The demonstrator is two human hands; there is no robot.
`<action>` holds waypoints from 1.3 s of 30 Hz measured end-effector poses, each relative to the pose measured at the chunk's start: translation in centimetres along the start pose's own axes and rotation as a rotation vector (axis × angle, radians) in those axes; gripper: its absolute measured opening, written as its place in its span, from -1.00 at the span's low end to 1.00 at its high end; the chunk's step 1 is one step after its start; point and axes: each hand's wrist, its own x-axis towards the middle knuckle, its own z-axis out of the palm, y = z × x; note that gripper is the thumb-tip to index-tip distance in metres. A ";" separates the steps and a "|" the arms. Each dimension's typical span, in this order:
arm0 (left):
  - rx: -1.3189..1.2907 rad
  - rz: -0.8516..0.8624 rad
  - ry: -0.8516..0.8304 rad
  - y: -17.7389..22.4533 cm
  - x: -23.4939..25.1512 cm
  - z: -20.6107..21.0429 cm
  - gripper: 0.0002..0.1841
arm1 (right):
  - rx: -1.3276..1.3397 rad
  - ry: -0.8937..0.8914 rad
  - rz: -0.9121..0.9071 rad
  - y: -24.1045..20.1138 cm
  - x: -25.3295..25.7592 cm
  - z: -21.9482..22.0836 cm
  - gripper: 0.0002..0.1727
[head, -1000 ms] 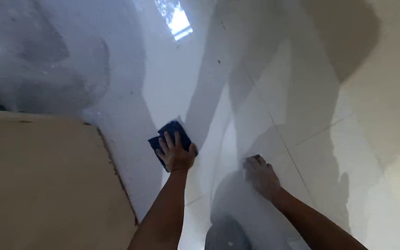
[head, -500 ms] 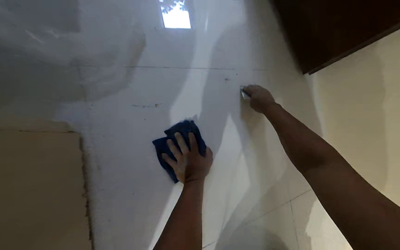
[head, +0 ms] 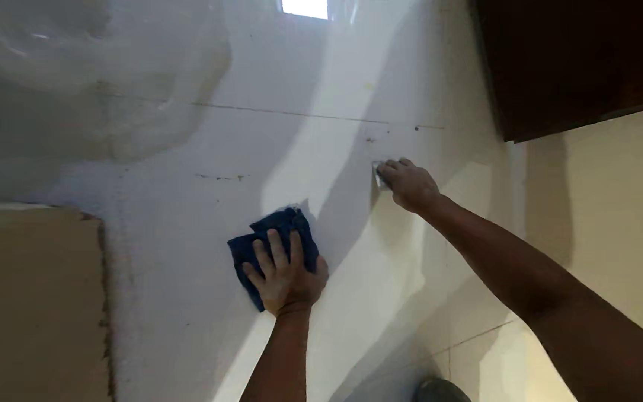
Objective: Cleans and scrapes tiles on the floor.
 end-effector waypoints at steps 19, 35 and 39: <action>-0.025 -0.009 -0.035 -0.3 0.2 0.0 -0.15 | 0.058 -0.033 0.136 0.2 -2.8 1.3 -0.46; -0.034 -0.008 -0.031 -0.3 0.1 0.3 -0.13 | 0.052 0.024 0.180 0.7 -3.8 3.6 -0.39; -0.045 -0.018 -0.063 -0.5 0.0 0.3 -0.11 | 0.074 -0.023 0.187 -0.2 -3.5 2.6 -0.39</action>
